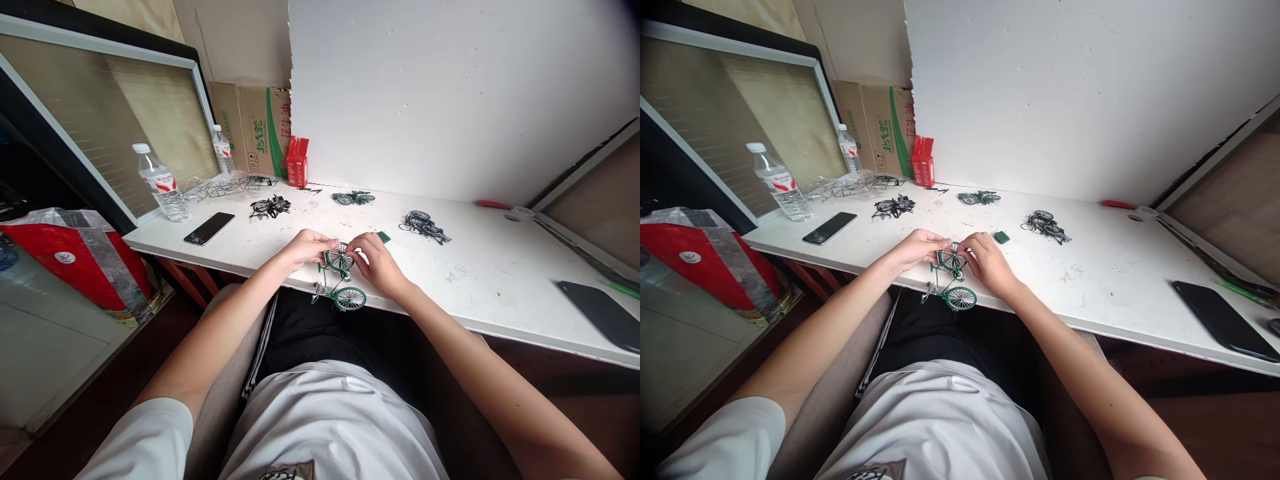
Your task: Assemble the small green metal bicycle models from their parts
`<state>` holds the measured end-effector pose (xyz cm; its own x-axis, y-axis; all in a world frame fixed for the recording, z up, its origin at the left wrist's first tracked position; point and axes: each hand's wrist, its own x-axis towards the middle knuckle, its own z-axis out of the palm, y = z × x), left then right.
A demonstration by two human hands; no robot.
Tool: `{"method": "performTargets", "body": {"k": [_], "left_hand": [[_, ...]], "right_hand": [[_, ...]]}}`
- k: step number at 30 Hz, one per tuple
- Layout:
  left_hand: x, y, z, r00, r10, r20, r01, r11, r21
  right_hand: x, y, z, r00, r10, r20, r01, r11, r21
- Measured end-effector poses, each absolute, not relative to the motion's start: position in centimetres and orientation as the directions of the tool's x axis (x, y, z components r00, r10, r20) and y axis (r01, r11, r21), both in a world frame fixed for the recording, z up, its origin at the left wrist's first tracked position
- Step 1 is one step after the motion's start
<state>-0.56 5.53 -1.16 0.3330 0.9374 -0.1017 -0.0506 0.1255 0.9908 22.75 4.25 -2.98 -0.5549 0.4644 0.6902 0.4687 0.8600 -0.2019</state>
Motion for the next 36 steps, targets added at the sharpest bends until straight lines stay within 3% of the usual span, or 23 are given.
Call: {"method": "performTargets", "body": {"k": [13, 27, 36], "left_hand": [[-0.65, 5.44, -0.94, 0.316, 0.943, -0.102, 0.012, 0.104, 0.995], [-0.42, 5.07, -0.61, 0.316, 0.945, -0.081, 0.003, 0.085, 0.996], [-0.67, 5.37, -0.86, 0.346, 0.935, -0.081, 0.012, 0.082, 0.997]], "right_hand": [[22.69, 4.24, -3.31, -0.551, 0.483, 0.681, 0.456, 0.857, -0.239], [22.2, 4.0, -3.53, -0.497, 0.544, 0.676, 0.417, 0.833, -0.364], [22.18, 4.1, -3.51, -0.518, 0.55, 0.655, 0.422, 0.831, -0.363]]}}
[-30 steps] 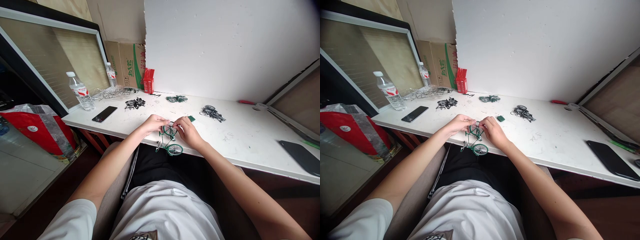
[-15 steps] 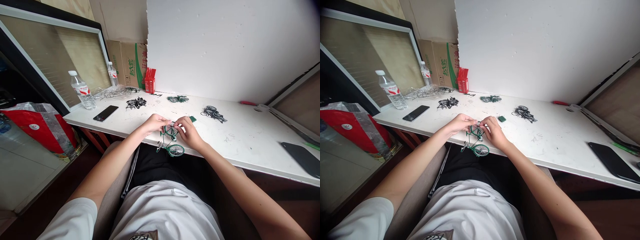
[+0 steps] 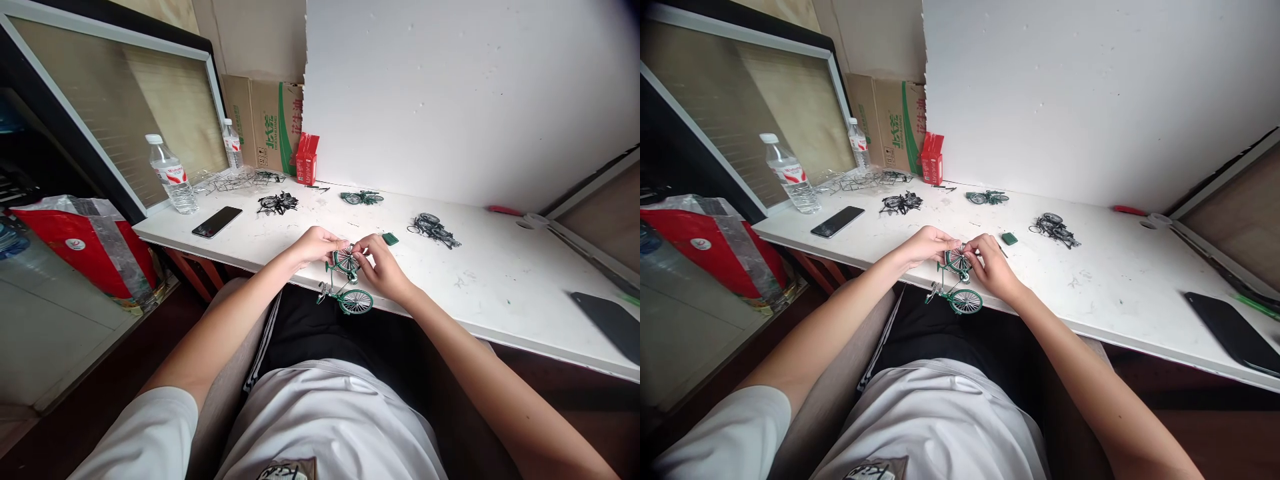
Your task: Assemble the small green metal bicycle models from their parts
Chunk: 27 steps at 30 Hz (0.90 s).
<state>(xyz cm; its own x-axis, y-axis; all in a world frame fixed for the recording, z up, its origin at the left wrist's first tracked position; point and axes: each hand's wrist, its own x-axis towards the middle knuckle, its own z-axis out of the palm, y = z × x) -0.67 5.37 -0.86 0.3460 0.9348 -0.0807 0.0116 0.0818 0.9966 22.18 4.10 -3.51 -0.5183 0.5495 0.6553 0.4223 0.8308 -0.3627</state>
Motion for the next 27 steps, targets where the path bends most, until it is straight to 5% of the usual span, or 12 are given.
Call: {"method": "performTargets", "body": {"k": [27], "left_hand": [[-0.6, 5.8, -1.4, 0.315, 0.941, -0.127, 0.023, 0.126, 0.992]], "right_hand": [[23.2, 4.0, -2.5, -0.545, 0.419, 0.726, 0.365, 0.898, -0.244]]}}
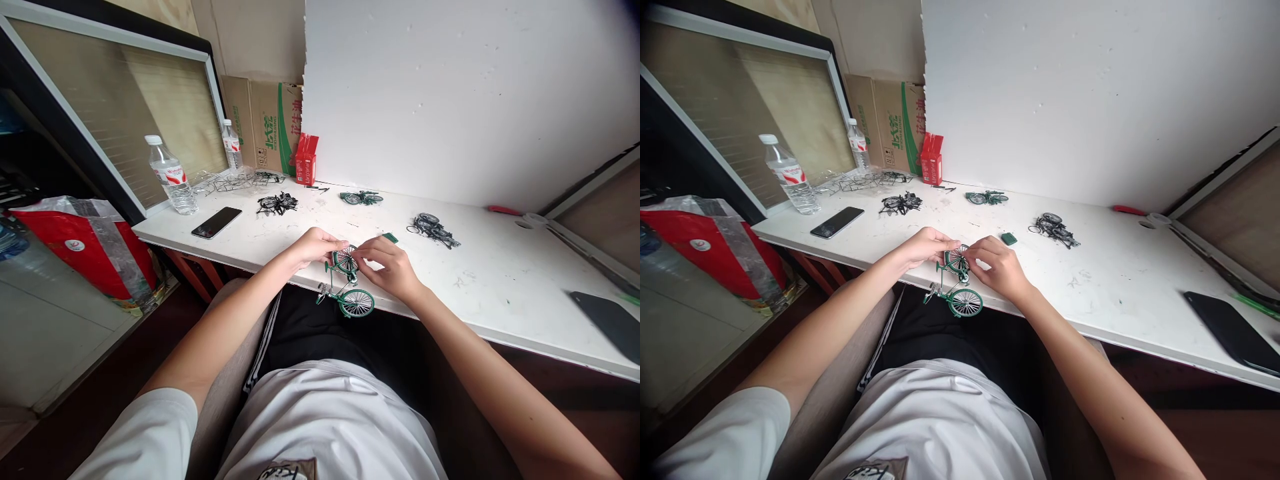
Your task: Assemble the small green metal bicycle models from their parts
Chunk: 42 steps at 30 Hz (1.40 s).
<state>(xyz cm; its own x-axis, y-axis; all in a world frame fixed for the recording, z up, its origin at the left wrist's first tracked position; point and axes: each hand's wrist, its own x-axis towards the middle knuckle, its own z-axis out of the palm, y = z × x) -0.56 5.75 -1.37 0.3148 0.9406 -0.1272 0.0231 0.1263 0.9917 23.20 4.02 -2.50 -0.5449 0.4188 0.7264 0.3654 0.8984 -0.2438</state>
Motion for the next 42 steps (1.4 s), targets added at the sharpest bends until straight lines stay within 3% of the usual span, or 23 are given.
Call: {"method": "performTargets", "body": {"k": [14, 29, 38, 42], "left_hand": [[-0.4, 5.2, -1.0, 0.328, 0.936, -0.126, 0.003, 0.132, 0.991], [0.0, 5.0, -0.9, 0.297, 0.954, -0.029, 0.025, 0.022, 0.999], [0.3, 4.8, -0.9, 0.274, 0.961, -0.022, 0.02, 0.018, 1.0], [0.3, 4.7, -0.9, 0.282, 0.959, -0.035, 0.011, 0.033, 0.999]], "right_hand": [[23.4, 3.9, -2.3, -0.533, 0.405, 0.743, 0.36, 0.903, -0.234], [23.4, 4.1, -2.3, -0.498, 0.341, 0.797, 0.361, 0.917, -0.167], [23.5, 3.8, -1.7, -0.503, 0.381, 0.776, 0.352, 0.91, -0.219], [23.5, 3.5, -1.3, -0.492, 0.5, 0.713, 0.384, 0.859, -0.337]]}}
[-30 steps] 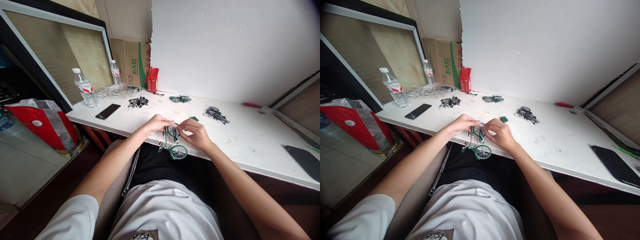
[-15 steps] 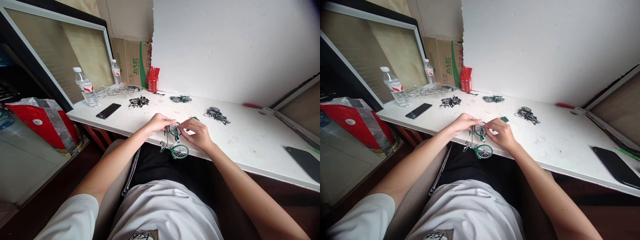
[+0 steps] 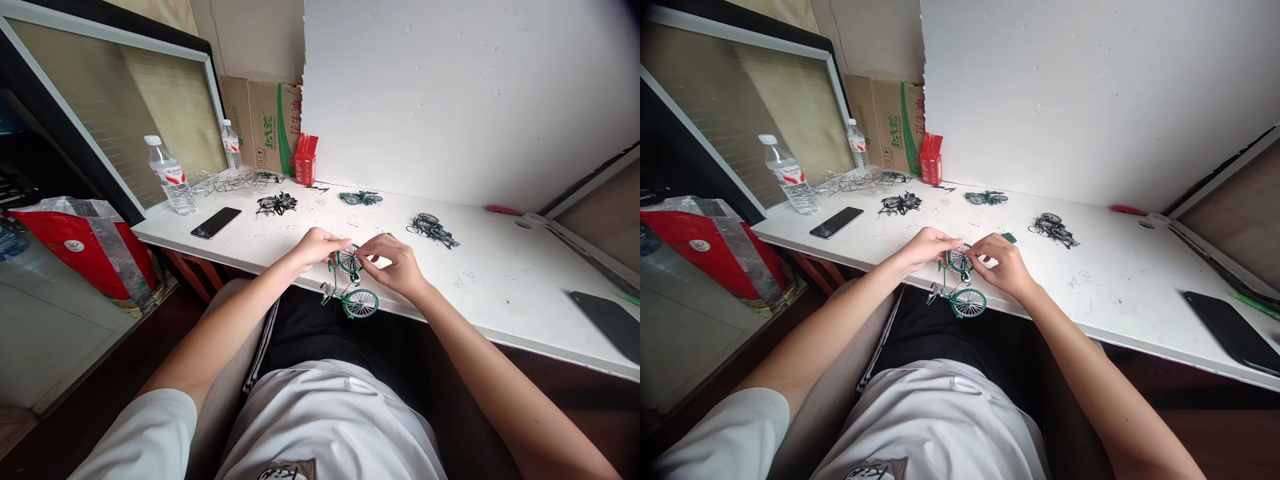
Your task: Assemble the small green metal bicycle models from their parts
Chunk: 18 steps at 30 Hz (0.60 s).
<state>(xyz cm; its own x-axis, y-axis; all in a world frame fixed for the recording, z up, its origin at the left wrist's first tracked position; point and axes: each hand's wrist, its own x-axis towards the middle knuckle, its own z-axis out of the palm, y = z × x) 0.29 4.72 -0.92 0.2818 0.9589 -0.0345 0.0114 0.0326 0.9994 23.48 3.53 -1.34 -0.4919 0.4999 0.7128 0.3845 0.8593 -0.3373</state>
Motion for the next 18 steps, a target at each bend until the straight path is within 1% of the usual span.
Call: {"method": "performTargets", "body": {"k": [3, 6, 9, 15, 18], "left_hand": [[0.26, 4.8, -1.04, 0.297, 0.954, -0.046, 0.003, 0.047, 0.999], [0.2, 4.9, -1.12, 0.304, 0.951, -0.057, 0.01, 0.056, 0.998], [0.15, 4.98, -1.17, 0.313, 0.948, -0.064, -0.007, 0.07, 0.998], [0.14, 5.1, -1.34, 0.323, 0.944, -0.068, -0.034, 0.084, 0.996], [0.21, 4.98, -1.23, 0.319, 0.945, -0.078, -0.023, 0.09, 0.996]], "right_hand": [[23.49, 3.4, -1.19, -0.464, 0.581, 0.668, 0.381, 0.812, -0.442], [23.5, 3.36, -1.15, -0.451, 0.609, 0.652, 0.366, 0.793, -0.486], [23.52, 3.3, -1.08, -0.461, 0.601, 0.653, 0.366, 0.799, -0.477], [23.63, 3.14, -0.65, -0.502, 0.552, 0.666, 0.379, 0.833, -0.404], [23.61, 3.09, -0.54, -0.504, 0.551, 0.665, 0.376, 0.833, -0.406]]}}
